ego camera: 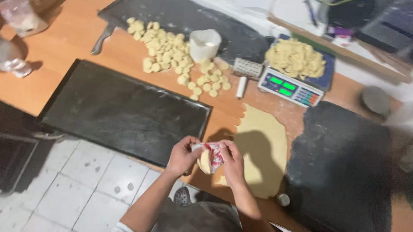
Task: Clean a baking tray and arrange individual pieces of dough onto it in rows.
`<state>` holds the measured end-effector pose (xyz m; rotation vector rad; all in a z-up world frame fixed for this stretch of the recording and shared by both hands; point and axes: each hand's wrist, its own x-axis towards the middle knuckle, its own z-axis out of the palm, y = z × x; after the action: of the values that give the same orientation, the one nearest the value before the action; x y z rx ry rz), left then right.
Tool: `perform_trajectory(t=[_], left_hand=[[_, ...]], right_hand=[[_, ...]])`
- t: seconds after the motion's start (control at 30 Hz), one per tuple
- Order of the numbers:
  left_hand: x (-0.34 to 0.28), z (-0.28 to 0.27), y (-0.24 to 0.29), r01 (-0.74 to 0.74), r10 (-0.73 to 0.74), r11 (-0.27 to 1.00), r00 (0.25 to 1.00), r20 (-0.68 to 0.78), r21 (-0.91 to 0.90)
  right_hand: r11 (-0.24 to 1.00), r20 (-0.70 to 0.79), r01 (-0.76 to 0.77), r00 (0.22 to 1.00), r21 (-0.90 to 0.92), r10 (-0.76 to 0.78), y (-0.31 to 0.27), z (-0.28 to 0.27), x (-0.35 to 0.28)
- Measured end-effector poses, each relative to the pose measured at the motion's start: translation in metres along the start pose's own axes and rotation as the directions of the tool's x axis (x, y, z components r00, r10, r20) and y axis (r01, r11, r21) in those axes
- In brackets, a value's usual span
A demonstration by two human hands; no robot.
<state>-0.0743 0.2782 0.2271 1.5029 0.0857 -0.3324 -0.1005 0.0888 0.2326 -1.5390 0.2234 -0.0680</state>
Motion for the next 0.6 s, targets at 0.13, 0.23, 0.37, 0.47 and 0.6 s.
perform_trajectory(t=[0.13, 0.23, 0.37, 0.47, 0.6], left_hand=[[0.027, -0.024, -0.026, -0.196, 0.341, 0.911, 0.854, -0.394, 0.363], [0.038, -0.046, -0.02, -0.25, 0.426, 0.889, 0.76, -0.491, 0.384], [0.041, -0.078, -0.007, -0.159, 0.419, 0.831, 0.809, -0.413, 0.533], [0.056, -0.114, -0.006, -0.118, 0.43, 0.748, 0.835, -0.342, 0.653], [0.072, -0.143, -0.015, -0.149, 0.382, 0.732, 0.898, -0.219, 0.664]], right_hand=[[0.998, 0.166, -0.026, 0.986, -0.057, 0.035, -0.007, 0.06, 0.008], [0.96, 0.244, 0.056, 0.97, -0.273, 0.013, -0.01, 0.091, 0.037], [0.861, 0.135, 0.085, 0.991, -0.502, -0.019, 0.032, 0.113, 0.082], [0.749, 0.135, 0.195, 0.981, -0.633, -0.14, 0.019, 0.138, 0.086], [0.383, 0.419, 0.631, 0.755, -0.675, -0.505, 0.011, 0.155, 0.073]])
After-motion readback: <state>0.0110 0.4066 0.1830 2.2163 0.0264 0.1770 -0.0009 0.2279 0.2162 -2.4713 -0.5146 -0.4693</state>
